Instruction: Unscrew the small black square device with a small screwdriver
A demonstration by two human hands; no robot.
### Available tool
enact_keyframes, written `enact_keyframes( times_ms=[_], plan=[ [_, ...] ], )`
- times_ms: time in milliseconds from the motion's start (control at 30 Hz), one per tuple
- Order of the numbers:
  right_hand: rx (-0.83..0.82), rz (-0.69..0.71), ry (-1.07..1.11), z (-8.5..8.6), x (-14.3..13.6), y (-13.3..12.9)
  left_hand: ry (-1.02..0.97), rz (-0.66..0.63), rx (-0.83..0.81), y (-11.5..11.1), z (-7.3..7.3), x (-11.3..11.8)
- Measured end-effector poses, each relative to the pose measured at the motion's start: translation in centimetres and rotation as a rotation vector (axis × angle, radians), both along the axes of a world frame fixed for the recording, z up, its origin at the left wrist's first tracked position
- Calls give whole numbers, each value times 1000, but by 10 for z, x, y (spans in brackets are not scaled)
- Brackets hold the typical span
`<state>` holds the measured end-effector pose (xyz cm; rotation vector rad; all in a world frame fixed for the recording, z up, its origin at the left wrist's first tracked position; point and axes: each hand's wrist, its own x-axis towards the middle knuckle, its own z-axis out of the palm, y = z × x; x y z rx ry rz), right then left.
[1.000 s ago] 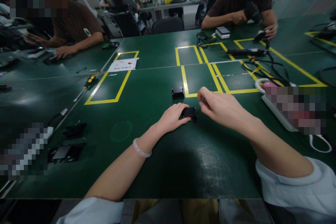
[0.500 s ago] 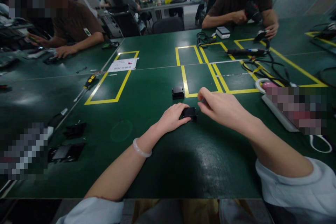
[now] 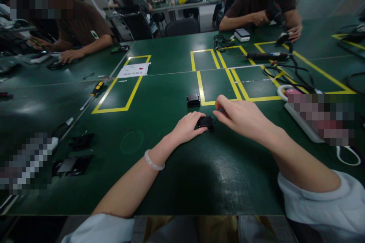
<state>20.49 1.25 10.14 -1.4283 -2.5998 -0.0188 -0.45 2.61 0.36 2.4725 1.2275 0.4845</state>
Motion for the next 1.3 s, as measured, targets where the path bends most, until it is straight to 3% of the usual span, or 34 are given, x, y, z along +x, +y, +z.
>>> enact_keyframes(
  times_ms=[1067, 1300],
  plan=[
    [-15, -10, -49, 2, -2, -1, -5, 9, -4, 0, 0, 1],
    [-11, 15, 21, 2, -2, -3, -4, 9, 3, 0, 0, 1]
  ],
)
